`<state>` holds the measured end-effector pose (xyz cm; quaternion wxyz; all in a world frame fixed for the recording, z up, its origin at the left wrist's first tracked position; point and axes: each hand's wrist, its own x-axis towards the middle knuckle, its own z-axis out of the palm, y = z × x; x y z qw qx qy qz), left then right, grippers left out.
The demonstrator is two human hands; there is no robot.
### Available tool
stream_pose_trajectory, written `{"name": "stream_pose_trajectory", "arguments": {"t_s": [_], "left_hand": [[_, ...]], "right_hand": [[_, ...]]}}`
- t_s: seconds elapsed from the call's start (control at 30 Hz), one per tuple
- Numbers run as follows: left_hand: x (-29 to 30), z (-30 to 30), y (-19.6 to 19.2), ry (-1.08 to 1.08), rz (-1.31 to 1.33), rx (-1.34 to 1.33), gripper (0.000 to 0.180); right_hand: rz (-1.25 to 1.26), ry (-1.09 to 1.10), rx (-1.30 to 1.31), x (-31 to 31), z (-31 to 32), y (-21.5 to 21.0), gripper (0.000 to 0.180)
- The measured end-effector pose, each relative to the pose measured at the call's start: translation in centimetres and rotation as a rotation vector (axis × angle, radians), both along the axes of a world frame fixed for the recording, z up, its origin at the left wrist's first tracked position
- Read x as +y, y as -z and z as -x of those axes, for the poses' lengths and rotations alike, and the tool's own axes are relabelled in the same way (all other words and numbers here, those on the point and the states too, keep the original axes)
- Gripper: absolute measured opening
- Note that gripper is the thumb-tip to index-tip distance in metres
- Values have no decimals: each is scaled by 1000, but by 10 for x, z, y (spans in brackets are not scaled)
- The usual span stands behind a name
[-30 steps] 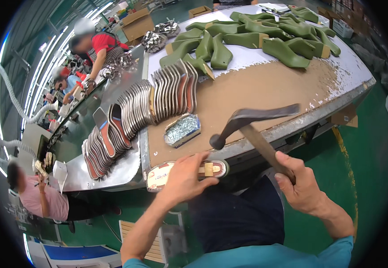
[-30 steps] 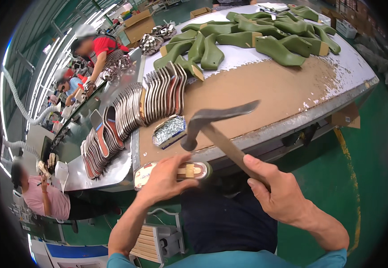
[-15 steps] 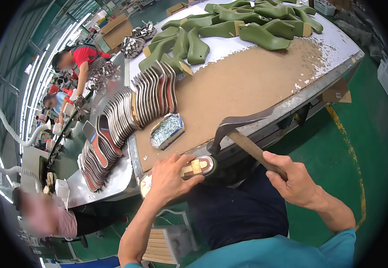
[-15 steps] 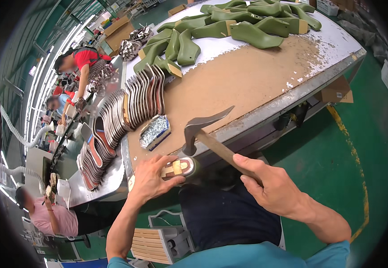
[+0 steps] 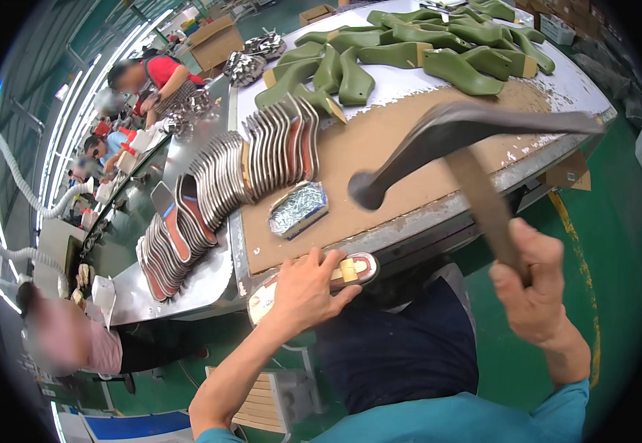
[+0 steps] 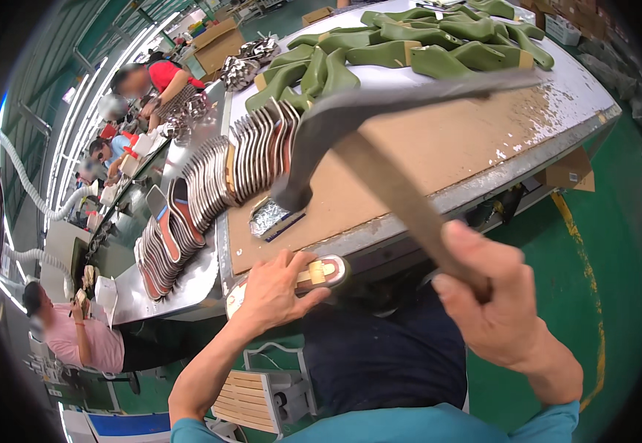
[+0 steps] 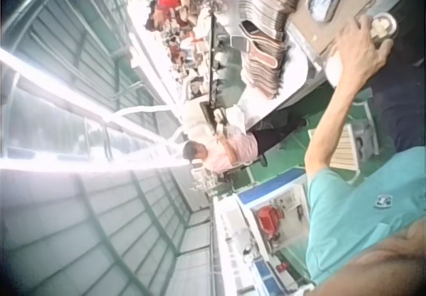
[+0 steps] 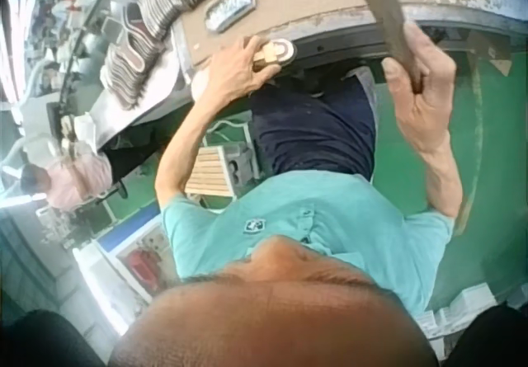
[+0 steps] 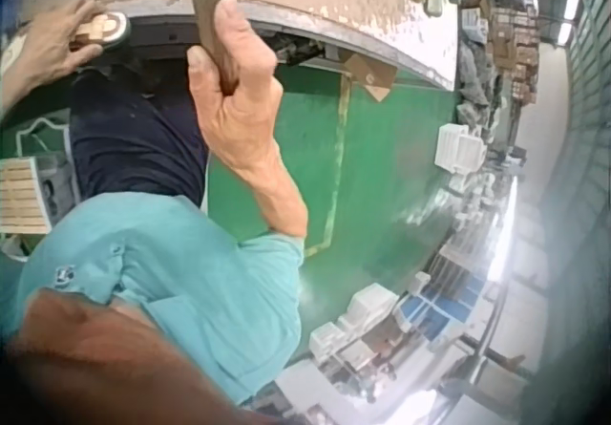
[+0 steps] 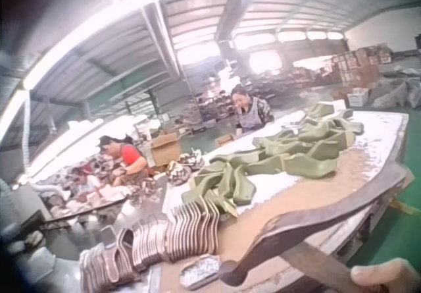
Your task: The person repeatedly picks up a green slipper upper and a separate insole, places the insole inside the upper, and uses a hammer to tap the insole into place. They then place the assembled slipper on a growing stack on the table. This process is repeated for multiple units throughout the clip.
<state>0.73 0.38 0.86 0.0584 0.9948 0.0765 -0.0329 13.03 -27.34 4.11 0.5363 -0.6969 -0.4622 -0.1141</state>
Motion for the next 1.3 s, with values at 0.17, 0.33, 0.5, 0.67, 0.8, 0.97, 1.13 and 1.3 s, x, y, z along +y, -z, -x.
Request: {"name": "stream_pose_trajectory", "arguments": {"t_s": [0.17, 0.33, 0.5, 0.67, 0.8, 0.97, 1.13, 1.3], "left_hand": [[-1, -2, 5, 83, -21, -49, 59], [-2, 0, 8, 100, -75, -46, 64], [2, 4, 12, 108, -107, -10, 60], [-3, -5, 13, 147, -130, -1, 59], [-1, 1, 16, 117, -143, -9, 60], [-2, 0, 13, 117, -136, 2, 61], [-3, 0, 15, 120, -146, -27, 61], [1, 0, 18, 96, -141, -6, 61]], "right_hand": [[282, -59, -82, 14, 5, 16, 51], [279, -61, 7, 21, -2, 1, 45], [-96, 20, -175, 3, -5, -11, 44], [502, -117, 49, 15, 13, 34, 49], [153, 1, 75, 21, 8, 9, 39], [-146, 146, -173, 9, 14, 29, 46], [370, -89, 132, 21, 11, 37, 46], [-3, 30, 21, 18, 13, 24, 48]]}}
